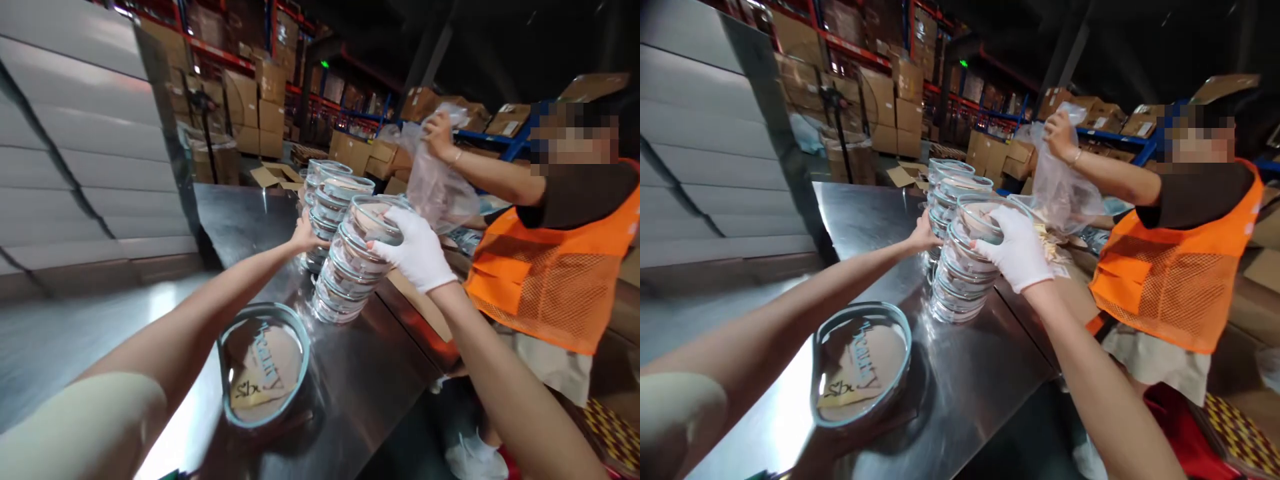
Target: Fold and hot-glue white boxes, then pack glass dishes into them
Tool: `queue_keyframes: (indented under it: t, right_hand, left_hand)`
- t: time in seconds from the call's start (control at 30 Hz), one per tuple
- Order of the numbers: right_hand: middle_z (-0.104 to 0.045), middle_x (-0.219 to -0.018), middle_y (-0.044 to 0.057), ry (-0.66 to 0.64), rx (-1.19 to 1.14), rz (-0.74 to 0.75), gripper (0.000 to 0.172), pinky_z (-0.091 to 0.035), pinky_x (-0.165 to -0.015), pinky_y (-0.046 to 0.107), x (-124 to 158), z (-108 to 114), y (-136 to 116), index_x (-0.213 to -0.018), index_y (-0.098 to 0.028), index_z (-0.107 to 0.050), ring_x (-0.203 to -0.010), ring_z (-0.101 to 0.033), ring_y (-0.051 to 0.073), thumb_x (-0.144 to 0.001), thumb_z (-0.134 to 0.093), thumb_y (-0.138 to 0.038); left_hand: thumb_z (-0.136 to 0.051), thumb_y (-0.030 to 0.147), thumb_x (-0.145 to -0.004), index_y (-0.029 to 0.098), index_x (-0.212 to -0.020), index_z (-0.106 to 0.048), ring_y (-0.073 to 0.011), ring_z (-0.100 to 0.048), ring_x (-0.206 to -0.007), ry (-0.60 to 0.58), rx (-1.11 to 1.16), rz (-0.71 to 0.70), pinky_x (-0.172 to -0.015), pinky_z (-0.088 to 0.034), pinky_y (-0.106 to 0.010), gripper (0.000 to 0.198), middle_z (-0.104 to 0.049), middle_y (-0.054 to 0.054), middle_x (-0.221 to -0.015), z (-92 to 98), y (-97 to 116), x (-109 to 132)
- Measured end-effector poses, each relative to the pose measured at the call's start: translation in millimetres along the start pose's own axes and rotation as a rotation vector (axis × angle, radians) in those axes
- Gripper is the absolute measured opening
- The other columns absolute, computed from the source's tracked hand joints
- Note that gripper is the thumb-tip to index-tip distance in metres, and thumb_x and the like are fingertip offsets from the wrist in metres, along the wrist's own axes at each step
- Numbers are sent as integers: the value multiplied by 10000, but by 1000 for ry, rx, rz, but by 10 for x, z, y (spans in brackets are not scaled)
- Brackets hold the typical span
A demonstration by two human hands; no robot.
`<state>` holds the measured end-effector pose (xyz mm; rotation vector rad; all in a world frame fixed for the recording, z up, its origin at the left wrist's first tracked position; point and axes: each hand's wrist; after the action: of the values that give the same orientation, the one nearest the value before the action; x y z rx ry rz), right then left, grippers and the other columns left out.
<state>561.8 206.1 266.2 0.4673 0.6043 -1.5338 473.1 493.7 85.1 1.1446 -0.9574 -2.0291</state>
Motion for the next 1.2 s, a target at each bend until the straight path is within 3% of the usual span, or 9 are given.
queue_keyframes:
  t: [0.07,0.17,0.27,0.37,0.6,0.73,0.9,1.03,1.2]
  right_hand:
    - [-771,-1265,107,70,-62,42,442,-547,-1098,554,30,-39,81,-1209,-222,-763,-1202,-710,348,-851,-793,-479]
    - [-786,-1217,156,186,-148,55,483,-557,-1071,630,47,-97,253,-1181,-204,-790,-1172,-730,403,-869,-777,-573]
    - [-785,-1207,182,225,-151,82,516,-554,-1062,672,-26,-191,374,-1140,-217,-806,-1177,-728,436,-878,-748,-657]
    - [-787,-1191,169,217,-126,133,438,-565,-1057,656,-170,-319,360,-1113,-255,-797,-1172,-731,419,-923,-697,-637]
    - [-799,-1126,145,239,-233,243,364,-566,-1044,664,-699,-840,-75,-1040,-296,-787,-1159,-743,401,-938,-643,-614]
    - [-799,-1131,143,198,-389,355,427,-546,-1068,714,-1023,-1178,-705,-1055,-265,-801,-1171,-740,419,-917,-663,-644]
    - [-804,-1187,143,157,-534,490,357,-554,-1113,647,-1283,-1539,-1859,-1088,-229,-815,-1190,-745,378,-915,-726,-529]
    - [-797,-1247,123,91,-696,532,324,-530,-1177,565,-1441,-1827,-2901,-1106,-225,-817,-1241,-723,338,-893,-763,-462]
    - [-790,-1273,95,-13,-871,627,302,-506,-1205,482,-1698,-2109,-4153,-1107,-236,-812,-1276,-702,292,-865,-780,-412]
  left_hand:
    - [-1020,482,-452,115,-1639,-172,-457,-459,-1467,-13,-46,62,-1215,-392,-587,1504,-382,-276,-1564,125,33,65]
    - [-1041,536,-384,132,-1627,-224,-422,-462,-1467,23,-117,114,-1212,-418,-507,1542,-401,-237,-1545,499,60,298]
    - [-1050,550,-365,163,-1640,-195,-405,-464,-1475,116,-190,172,-1207,-432,-464,1583,-409,-219,-1535,1049,47,697]
    - [-1040,519,-441,176,-1656,-148,-441,-465,-1476,255,-263,285,-1192,-445,-508,1545,-412,-230,-1525,1679,60,1218]
    - [-958,482,-621,117,-1686,-41,-530,-568,-1361,618,-427,541,-1121,-482,-607,1451,-380,-315,-1551,2983,207,2475]
    - [-902,448,-710,133,-1683,-71,-504,-539,-1406,881,-546,639,-1131,-483,-601,1318,-374,-321,-1586,3527,213,3094]
    - [-924,456,-700,70,-1645,3,-473,-261,-1605,1147,-622,684,-1287,-303,-622,1379,-232,-365,-1684,4003,203,3639]
    - [-971,453,-653,45,-1640,-16,-468,-316,-1583,1273,-631,687,-1294,-326,-590,1433,-272,-374,-1670,4236,207,3917]
    - [-953,571,-647,55,-1658,-82,-507,-333,-1566,1404,-609,751,-1283,-336,-632,1430,-297,-376,-1661,4336,139,4025]
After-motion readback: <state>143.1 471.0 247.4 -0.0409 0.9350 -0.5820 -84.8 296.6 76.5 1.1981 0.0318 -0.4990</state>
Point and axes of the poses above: each hand's wrist, its own x-axis away from the middle knuckle, its own z-axis out of the back of the hand, y = z × x
